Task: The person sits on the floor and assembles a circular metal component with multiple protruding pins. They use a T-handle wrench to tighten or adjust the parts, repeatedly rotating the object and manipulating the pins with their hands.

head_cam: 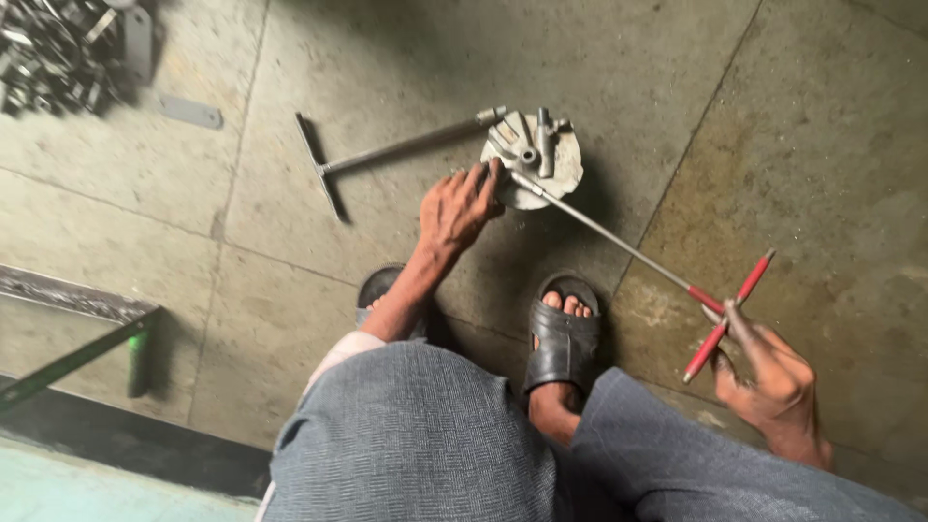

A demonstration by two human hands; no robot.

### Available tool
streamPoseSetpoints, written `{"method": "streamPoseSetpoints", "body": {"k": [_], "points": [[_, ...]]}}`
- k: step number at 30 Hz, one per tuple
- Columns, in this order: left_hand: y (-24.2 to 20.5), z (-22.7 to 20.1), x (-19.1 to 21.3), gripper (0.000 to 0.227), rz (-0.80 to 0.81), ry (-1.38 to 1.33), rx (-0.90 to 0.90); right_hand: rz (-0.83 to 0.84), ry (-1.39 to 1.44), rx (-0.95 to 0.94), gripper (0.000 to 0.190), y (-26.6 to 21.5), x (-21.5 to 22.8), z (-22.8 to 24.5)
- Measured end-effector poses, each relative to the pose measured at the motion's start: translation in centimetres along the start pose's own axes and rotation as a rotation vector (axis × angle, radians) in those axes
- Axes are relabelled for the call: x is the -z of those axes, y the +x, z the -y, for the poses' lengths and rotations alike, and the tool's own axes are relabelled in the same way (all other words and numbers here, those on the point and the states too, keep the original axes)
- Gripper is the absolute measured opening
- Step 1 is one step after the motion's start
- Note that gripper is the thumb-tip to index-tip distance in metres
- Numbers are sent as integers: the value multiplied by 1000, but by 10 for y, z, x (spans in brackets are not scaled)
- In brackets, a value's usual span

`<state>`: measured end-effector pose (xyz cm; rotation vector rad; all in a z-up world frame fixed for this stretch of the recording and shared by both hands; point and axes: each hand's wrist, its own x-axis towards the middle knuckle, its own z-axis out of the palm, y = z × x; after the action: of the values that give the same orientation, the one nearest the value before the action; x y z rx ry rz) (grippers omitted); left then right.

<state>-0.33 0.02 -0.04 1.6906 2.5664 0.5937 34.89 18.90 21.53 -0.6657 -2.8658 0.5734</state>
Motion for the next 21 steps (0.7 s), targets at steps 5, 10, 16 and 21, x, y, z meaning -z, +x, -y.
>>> {"method": "streamPoseSetpoints", "body": {"k": [5,10,16,21], "points": [[2,-4,6,81,-20,-12,11,-7,-228,226,39,-4,-7,-33],[2,-5,7,80,3,-14,36,-203,23,180,28,-11,-34,-38],[0,-4,4,81,0,-8,30,-209,744,-624,32,6,-29,12],[0,-7,7,83,-35,-45,50,-112,852,-926,36,47,-6,43]]}}
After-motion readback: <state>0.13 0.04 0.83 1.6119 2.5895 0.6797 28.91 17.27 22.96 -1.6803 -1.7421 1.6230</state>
